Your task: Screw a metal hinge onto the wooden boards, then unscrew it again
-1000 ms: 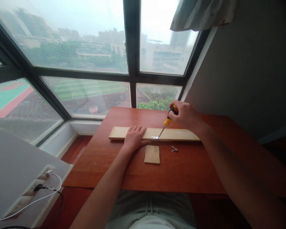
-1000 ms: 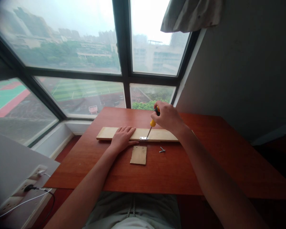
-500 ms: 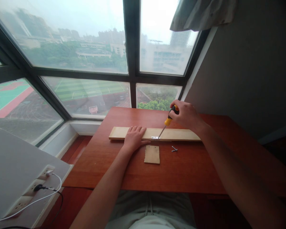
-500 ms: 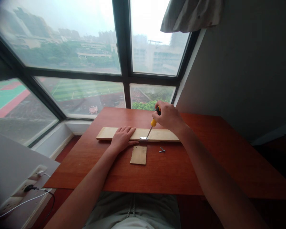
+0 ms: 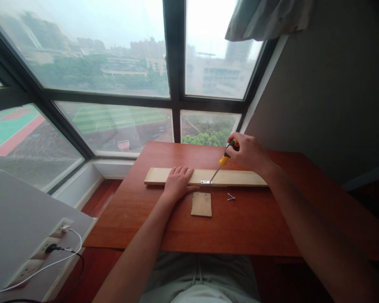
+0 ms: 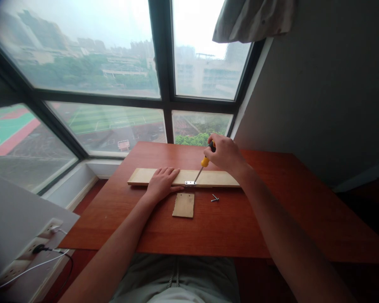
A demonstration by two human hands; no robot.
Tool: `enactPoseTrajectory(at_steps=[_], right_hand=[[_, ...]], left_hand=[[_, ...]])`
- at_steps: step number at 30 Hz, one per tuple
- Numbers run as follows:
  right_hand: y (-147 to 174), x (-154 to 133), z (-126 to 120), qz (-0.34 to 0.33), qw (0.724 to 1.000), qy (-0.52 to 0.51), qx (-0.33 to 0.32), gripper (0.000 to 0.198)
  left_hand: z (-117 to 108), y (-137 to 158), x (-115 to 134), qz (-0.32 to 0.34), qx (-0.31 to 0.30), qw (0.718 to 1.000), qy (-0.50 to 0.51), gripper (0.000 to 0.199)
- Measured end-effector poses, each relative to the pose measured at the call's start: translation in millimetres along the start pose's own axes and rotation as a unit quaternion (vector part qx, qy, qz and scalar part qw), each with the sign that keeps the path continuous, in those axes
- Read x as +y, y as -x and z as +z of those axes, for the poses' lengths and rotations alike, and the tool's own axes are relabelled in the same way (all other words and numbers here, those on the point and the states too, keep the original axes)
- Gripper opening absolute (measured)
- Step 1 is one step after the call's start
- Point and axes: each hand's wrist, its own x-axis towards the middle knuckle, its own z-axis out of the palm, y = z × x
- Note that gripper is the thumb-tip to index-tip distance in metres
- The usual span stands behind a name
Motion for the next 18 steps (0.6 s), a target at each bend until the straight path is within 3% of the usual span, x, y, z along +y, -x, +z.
enactPoseTrajectory(at_steps=[9,18], right_hand=[[0.9,3.9,-1.8,0.016,1.000,0.003,-0.012,0.015],[2.4,-3.1,-0.5,-0.017,1.000,-0.001,-0.007,0.017]], left_hand=[[0.3,0.3,-1.1,0.010,0.012,1.000,0.002,0.070],[-0.2,0.1,-0.9,0.007,0.010,1.000,0.000,0.072]])
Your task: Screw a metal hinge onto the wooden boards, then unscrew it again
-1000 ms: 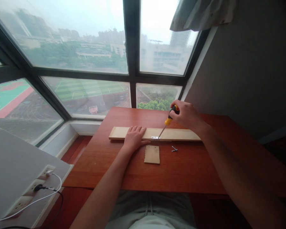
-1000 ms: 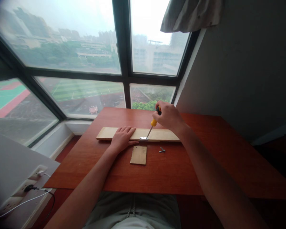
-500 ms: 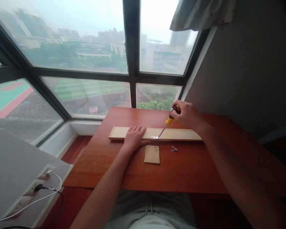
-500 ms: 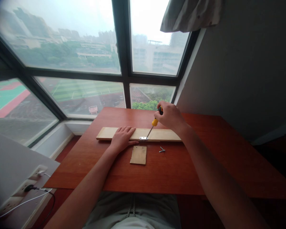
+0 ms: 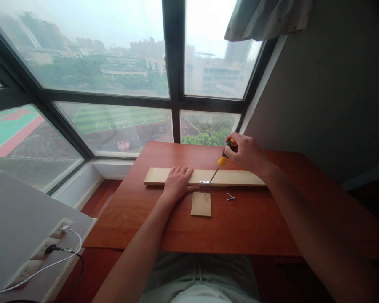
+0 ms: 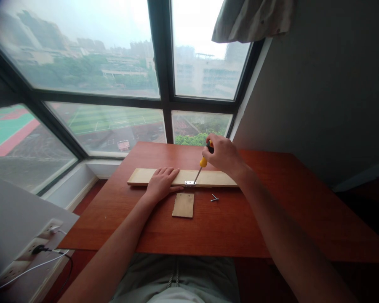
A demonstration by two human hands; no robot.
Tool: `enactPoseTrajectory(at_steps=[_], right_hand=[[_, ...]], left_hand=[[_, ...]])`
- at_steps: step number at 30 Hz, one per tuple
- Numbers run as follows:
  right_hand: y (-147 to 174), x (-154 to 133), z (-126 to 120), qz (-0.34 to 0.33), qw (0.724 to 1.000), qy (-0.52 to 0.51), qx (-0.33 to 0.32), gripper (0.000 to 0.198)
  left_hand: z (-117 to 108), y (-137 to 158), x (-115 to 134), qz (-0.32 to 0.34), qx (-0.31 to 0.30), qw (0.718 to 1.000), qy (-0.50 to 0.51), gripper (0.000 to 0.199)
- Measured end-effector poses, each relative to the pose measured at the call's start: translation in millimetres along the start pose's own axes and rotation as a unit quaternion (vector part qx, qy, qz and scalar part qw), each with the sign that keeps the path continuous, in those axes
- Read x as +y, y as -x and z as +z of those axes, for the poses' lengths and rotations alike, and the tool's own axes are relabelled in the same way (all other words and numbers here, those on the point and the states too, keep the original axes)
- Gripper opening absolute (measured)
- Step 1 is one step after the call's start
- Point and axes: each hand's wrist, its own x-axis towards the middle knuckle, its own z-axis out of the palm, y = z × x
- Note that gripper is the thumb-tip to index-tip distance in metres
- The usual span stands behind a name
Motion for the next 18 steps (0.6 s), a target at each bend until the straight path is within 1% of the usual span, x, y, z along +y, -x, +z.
enactPoseTrajectory(at_steps=[9,18], right_hand=[[4,-24,-5,-0.076,0.995,-0.051,-0.030,0.018],[-1,-24,-2,-0.069,0.997,-0.035,-0.018,0.015]], left_hand=[[-1,0,0,-0.003,-0.008,1.000,0.001,0.069],[-2,0,1,-0.005,-0.011,1.000,0.008,0.069]])
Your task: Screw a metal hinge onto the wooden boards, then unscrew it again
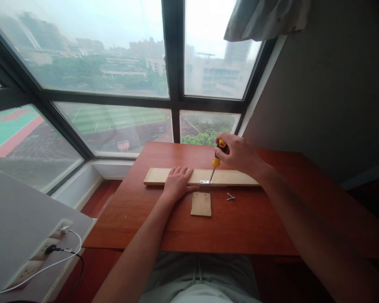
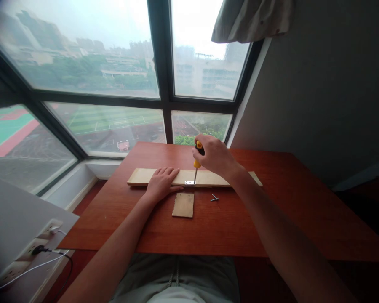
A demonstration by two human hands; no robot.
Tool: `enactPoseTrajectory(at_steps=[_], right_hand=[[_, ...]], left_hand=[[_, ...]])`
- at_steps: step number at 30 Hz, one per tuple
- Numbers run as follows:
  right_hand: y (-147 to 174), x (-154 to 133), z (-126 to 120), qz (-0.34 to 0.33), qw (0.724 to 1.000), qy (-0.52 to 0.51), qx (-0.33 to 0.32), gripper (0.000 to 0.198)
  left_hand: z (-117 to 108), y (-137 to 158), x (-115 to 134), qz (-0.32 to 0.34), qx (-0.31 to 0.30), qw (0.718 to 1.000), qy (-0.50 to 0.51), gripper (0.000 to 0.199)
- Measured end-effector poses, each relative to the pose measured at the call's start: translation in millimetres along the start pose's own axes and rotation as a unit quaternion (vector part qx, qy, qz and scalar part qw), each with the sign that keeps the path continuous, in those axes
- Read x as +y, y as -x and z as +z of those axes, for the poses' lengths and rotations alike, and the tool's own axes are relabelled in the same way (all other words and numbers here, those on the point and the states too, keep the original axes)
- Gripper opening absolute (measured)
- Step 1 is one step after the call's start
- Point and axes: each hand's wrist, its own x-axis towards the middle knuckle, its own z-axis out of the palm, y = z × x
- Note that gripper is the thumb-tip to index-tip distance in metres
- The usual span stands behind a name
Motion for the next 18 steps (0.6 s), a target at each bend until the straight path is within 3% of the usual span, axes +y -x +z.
enactPoseTrajectory(at_steps=[18], right_hand=[[0.7,-2.0,3.1,-0.018,1.000,-0.006,0.011,0.023]], left_hand=[[0.9,0.5,0.2,0.003,0.007,1.000,-0.006,0.069]])
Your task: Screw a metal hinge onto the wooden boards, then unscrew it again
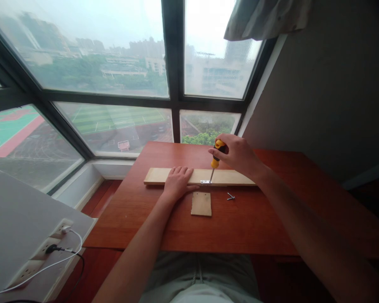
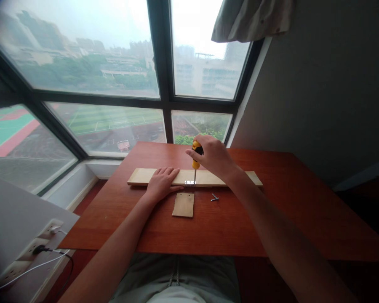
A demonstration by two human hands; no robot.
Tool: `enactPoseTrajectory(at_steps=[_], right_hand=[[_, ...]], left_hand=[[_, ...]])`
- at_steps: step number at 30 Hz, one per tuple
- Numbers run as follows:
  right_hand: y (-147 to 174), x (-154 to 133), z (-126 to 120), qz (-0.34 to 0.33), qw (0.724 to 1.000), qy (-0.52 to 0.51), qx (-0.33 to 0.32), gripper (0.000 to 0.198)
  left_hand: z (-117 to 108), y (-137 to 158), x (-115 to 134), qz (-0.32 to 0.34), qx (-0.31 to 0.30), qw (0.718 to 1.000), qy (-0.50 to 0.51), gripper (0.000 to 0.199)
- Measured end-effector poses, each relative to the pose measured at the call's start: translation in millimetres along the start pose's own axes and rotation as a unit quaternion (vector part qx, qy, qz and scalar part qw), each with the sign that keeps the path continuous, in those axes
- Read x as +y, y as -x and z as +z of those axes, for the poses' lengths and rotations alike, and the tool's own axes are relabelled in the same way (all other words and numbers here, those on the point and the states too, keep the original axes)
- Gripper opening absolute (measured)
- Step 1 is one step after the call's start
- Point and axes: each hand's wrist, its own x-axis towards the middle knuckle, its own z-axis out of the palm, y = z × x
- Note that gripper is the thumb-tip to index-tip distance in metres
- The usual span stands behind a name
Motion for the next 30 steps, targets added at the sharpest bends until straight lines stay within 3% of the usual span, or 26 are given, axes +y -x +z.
enactPoseTrajectory(at_steps=[11,30], right_hand=[[2,12,-7,0.055,0.998,0.021,0.020,0.017],[22,30,-15,0.093,0.995,0.012,0.026,0.017]], left_hand=[[1,0,0,-0.010,-0.004,1.000,0.004,0.062],[0,0,0,-0.008,-0.004,1.000,0.007,0.068]])
